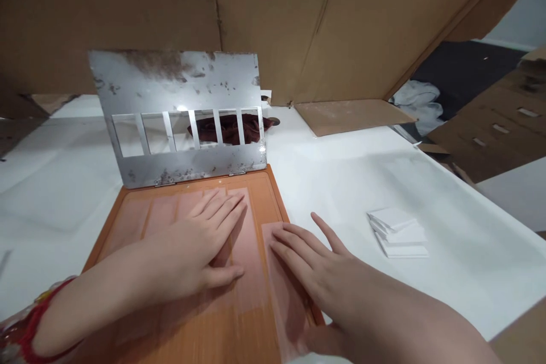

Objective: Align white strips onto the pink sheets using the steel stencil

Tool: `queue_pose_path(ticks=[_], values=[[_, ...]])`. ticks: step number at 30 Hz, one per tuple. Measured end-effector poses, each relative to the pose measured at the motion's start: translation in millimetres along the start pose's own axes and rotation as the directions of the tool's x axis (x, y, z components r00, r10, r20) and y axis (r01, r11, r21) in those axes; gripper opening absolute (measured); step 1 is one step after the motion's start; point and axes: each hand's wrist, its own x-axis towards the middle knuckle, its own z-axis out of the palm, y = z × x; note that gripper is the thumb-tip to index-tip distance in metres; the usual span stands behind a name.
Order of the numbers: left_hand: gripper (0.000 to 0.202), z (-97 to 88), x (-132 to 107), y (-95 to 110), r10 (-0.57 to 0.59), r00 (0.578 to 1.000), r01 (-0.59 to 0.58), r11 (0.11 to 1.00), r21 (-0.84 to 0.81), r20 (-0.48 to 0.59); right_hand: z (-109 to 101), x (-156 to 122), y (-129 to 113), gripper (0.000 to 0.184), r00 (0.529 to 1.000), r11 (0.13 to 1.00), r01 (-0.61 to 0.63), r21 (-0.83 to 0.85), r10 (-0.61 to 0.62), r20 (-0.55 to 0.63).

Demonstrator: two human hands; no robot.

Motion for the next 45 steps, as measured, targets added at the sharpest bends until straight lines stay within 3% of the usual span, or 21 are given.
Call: queue_pose_path(ticks=[3, 7, 14, 18, 25, 28, 31, 36, 45], values=[[0.098, 2.9, 0.7, -4.7, 0.006, 1.0, -0.006, 1.0, -0.01, -0.006, -14.0, 15.2, 3.8, 0.084, 0.999, 0.995, -0.053, 0.084, 0.053, -0.001], [0.1, 4.0, 1.6, -8.9, 0.001, 1.0, -0.001, 1.0, -0.012, -0.006, -28.4, 38.4, 10.2, 0.078, 0.998, 0.993, 0.019, 0.121, -0.011, -0.069], [0.101, -0.7, 0.9, -10.0, 0.002, 0.999, -0.001, 1.0, -0.024, 0.04, -33.1, 64.0, 21.8, 0.077, 0.986, 0.991, 0.07, 0.113, -0.052, -0.159], [0.098, -1.6, 0.3, -11.9, 0.017, 0.999, -0.016, 0.999, -0.03, 0.036, -34.4, 66.6, 28.3, 0.08, 0.988, 0.993, 0.052, 0.108, -0.035, -0.153], [0.099, -1.4, 2.4, -12.8, 0.007, 0.998, -0.005, 1.0, -0.023, 0.055, -39.7, 65.5, 34.8, 0.086, 1.0, 0.99, 0.016, 0.139, -0.013, -0.019], [0.101, -2.9, 2.4, -11.8, -0.007, 0.997, 0.009, 1.0, -0.024, 0.073, -42.0, 67.1, 36.3, 0.097, 1.0, 0.986, 0.007, 0.167, -0.008, 0.008], [0.102, -4.2, 1.9, -10.9, -0.017, 0.995, 0.02, 1.0, -0.023, 0.103, -41.7, 70.1, 37.3, 0.104, 0.999, 0.974, 0.023, 0.224, -0.016, -0.036], [0.102, -4.8, 1.3, -9.9, -0.029, 0.991, 0.031, 0.999, -0.011, 0.133, -34.9, 75.7, 37.2, 0.079, 0.985, 0.976, 0.042, 0.214, -0.005, -0.17], [0.103, -4.7, -0.6, -7.3, -0.05, 0.987, 0.052, 0.999, -0.013, 0.153, -29.5, 76.4, 38.5, 0.076, 0.98, 0.985, 0.06, 0.163, -0.027, -0.195]])
